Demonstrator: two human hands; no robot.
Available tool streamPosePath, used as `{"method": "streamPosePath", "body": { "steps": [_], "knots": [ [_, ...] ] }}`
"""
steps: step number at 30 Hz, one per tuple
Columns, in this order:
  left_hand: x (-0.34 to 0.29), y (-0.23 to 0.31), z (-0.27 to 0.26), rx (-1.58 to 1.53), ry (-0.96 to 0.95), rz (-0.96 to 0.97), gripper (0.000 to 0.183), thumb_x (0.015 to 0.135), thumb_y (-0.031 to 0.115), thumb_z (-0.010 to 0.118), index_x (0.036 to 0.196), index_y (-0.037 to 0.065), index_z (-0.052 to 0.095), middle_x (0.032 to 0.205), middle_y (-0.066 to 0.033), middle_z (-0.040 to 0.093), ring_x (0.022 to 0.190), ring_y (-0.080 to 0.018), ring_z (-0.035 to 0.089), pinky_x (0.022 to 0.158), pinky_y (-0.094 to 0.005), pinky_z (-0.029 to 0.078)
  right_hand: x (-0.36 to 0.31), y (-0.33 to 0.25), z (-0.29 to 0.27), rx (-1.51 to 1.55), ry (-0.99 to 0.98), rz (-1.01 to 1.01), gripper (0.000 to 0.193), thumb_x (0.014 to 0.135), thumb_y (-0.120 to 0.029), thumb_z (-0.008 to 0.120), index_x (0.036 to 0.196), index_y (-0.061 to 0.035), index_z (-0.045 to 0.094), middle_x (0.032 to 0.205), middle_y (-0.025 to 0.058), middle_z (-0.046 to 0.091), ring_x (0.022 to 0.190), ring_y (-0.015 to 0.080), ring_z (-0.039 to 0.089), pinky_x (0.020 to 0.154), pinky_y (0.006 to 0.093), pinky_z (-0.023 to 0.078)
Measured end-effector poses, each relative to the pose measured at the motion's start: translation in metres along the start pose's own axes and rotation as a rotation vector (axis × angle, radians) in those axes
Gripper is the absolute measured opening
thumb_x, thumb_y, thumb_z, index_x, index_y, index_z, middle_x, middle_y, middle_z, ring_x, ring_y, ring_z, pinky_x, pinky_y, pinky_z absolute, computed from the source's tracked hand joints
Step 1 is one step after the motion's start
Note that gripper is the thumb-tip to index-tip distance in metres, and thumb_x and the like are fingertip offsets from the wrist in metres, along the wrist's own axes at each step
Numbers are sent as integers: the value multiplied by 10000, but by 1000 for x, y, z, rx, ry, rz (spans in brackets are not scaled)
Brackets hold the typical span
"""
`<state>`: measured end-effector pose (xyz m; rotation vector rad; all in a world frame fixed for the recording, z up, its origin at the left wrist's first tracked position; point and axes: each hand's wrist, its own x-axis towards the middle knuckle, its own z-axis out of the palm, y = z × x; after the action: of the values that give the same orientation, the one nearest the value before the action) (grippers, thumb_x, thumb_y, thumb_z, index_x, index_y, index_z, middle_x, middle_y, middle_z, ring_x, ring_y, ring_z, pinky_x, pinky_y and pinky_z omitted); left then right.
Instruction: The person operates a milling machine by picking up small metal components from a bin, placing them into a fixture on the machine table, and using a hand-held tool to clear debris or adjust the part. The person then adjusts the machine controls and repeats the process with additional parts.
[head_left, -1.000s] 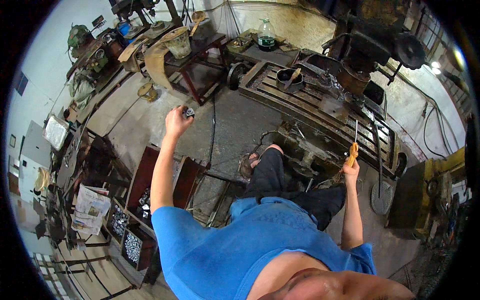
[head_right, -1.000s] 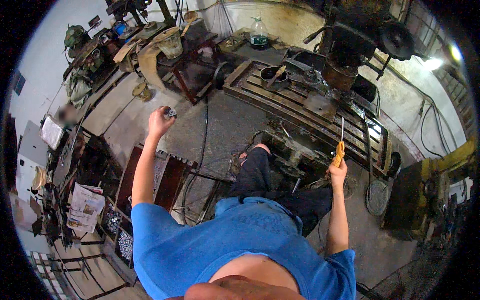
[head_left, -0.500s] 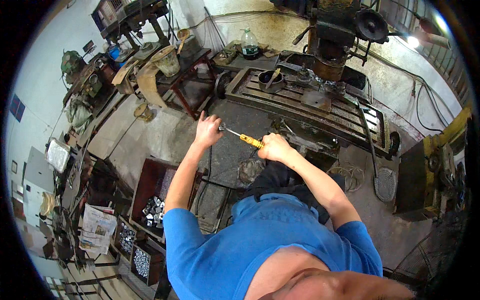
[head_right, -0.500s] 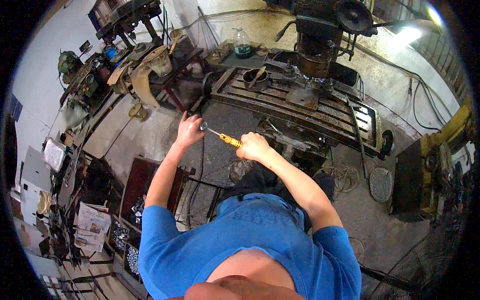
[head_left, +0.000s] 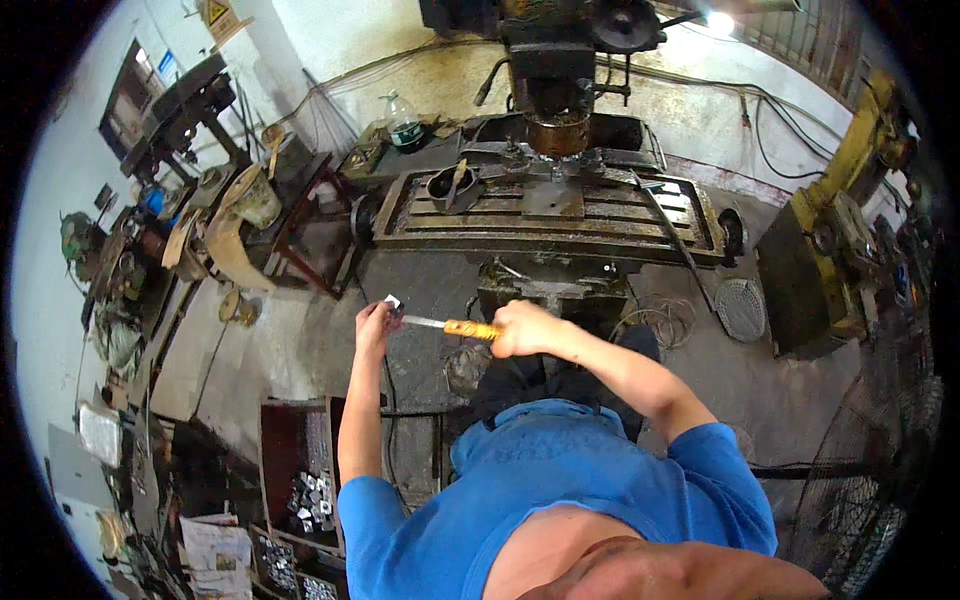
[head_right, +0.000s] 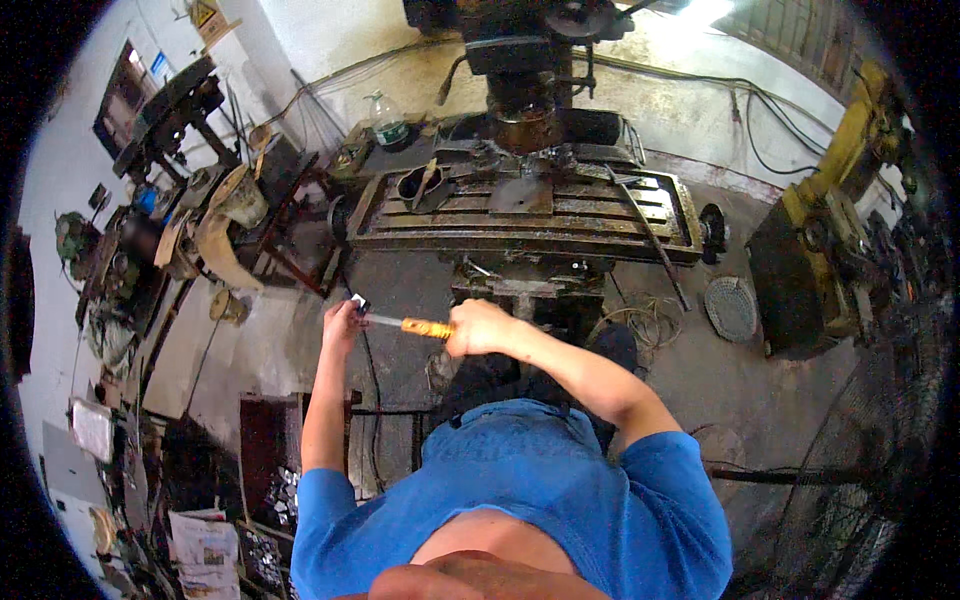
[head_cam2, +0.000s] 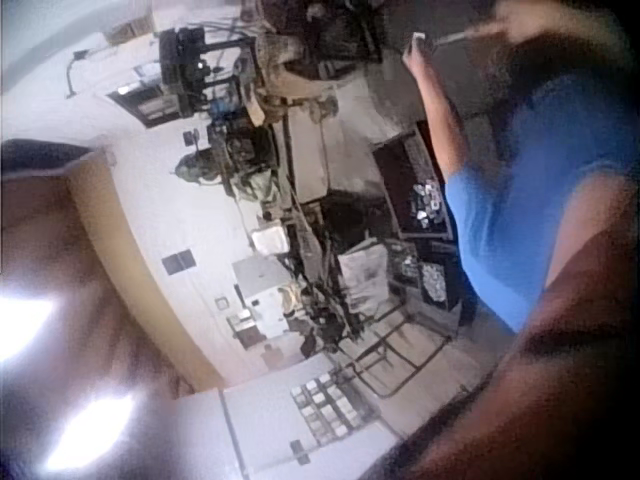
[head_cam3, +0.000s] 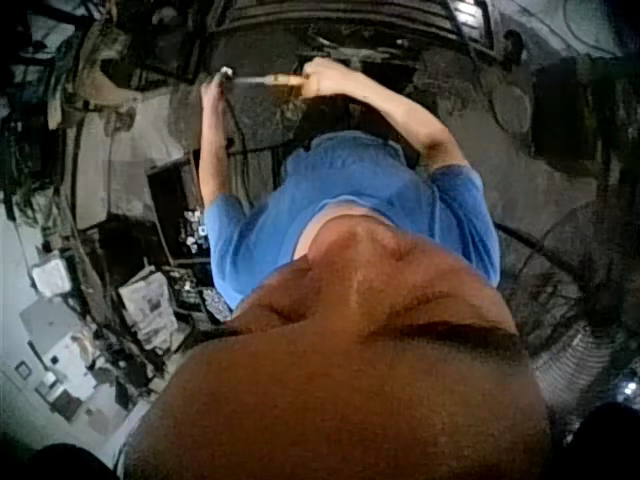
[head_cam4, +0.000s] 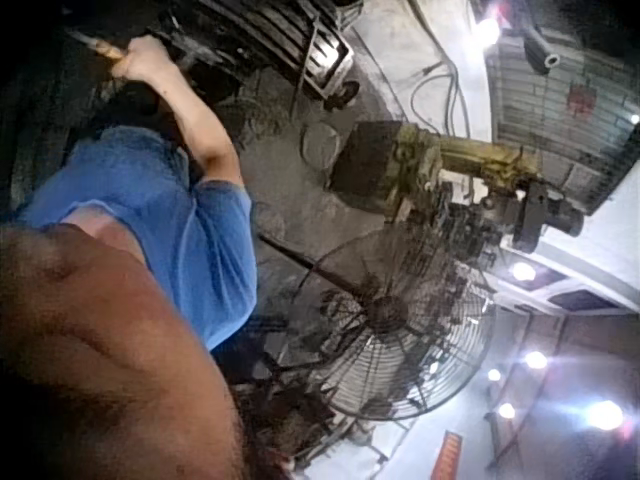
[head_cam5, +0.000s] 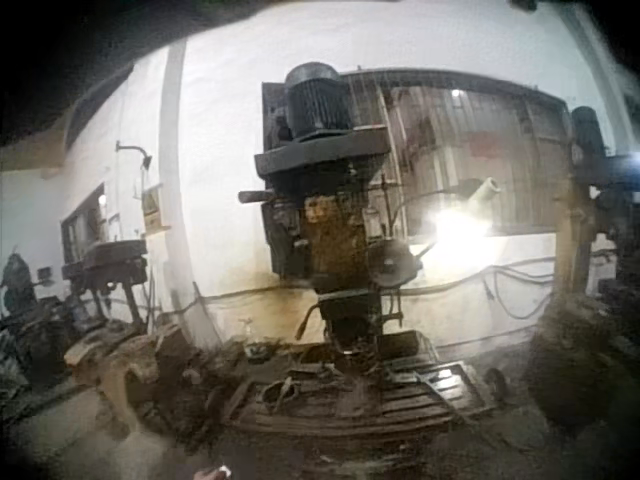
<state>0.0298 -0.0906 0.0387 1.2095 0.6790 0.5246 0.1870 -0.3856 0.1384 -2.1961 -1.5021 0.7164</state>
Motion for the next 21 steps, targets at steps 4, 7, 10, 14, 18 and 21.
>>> {"method": "streamPosePath", "body": {
  "steps": [4, 7, 10, 14, 18, 21],
  "knots": [
    [-11, 4, 5, -90, 124, -28, 262, 801, 149, 559, 977, -45, 559, 756, -78, 557, 569, -150, 549, 575, -326, 531, -27, 51, -67, -263, 342, 341, 329, 528, -279, 592, 713, -11, 641, 732, 211, 616, 733, 339, 622, 683, 388, 513],
    [-14, 4, 5, -146, 136, -49, 270, 813, 176, 532, 987, -28, 566, 797, -80, 564, 589, -181, 560, 560, -354, 530, -21, 97, -101, -350, 452, 447, 316, 591, -261, 570, 784, -24, 650, 832, 185, 634, 767, 313, 633, 695, 390, 511],
    [-11, -1, 4, -166, 128, -25, 254, 830, 195, 498, 982, 1, 559, 833, -97, 567, 644, -227, 589, 561, -376, 528, 5, 118, -114, -370, 445, 542, 316, 648, -265, 555, 844, -39, 656, 878, 159, 643, 824, 291, 632, 731, 371, 502],
    [-9, 1, 4, -148, 45, 28, 221, 830, 185, 486, 973, 20, 519, 776, -100, 571, 688, -269, 606, 633, -425, 518, 34, 147, -123, -277, 502, 636, 312, 696, -267, 534, 879, -48, 659, 902, 150, 644, 876, 282, 625, 763, 357, 495],
    [-18, 9, 2, -242, -44, 11, 165, 837, 203, 490, 876, 44, 510, 755, -96, 575, 696, -270, 596, 662, -439, 500, 25, 147, -114, -221, 539, 625, 327, 685, -274, 539, 874, -35, 655, 906, 171, 638, 876, 281, 624, 769, 363, 492],
    [-20, 6, -1, -304, -111, -35, 176, 823, 159, 482, 926, 18, 503, 795, -131, 579, 718, -289, 600, 682, -429, 505, -6, 126, -105, -136, 385, 568, 342, 651, -268, 552, 863, -17, 647, 892, 185, 635, 861, 282, 626, 764, 357, 492]
  ]
}}
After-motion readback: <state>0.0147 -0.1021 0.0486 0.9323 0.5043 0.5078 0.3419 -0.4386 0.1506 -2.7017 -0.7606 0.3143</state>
